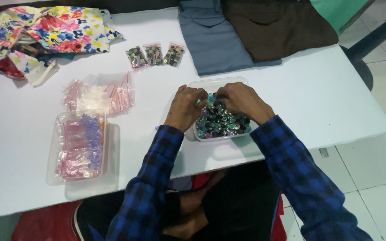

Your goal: The person sorts various buttons and garment accessories into different plastic containers and bags by hand while working on their lap.

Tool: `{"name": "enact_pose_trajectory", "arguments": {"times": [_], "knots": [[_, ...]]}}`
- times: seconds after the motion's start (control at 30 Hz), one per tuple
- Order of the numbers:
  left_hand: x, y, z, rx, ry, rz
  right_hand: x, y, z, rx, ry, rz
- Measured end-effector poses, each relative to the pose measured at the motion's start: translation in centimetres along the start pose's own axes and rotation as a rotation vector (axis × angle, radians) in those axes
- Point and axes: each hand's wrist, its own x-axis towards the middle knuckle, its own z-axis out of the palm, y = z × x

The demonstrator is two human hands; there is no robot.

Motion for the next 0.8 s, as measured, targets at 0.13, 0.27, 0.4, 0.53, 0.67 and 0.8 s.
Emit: {"name": "enact_pose_trajectory", "arguments": {"times": [0.13, 0.27, 0.4, 0.53, 0.67, 0.8], "knots": [[0.2, 0.0, 0.2, -0.024, -0.011, -0.004, 1.1, -0.4, 1.2, -0.049, 0.104, -0.054], [0.2, 0.6, -0.5, 0.015, -0.036, -0.007, 2.2, -0.5, 3.4, -0.17, 0.169, -0.086], [0.1, 1.5, -1.4, -0.001, -0.06, -0.019, 2.2, 0.0, 4.0, -0.19, 0.198, -0.128], [0.1, 1.5, -1.6, 0.002, -0.04, -0.002, 0.9, 0.5, 2.0, 0.027, 0.171, -0.119], [-0.2, 1.4, -1.3, 0.01, -0.035, -0.013, -0.6, 0.0, 0.5, 0.324, 0.188, -0.101], [-0.2, 2.3, -2.2, -0.031, 0.004, -0.019, -1.9, -1.1, -1.0, 0.567, 0.185, -0.107]]}}
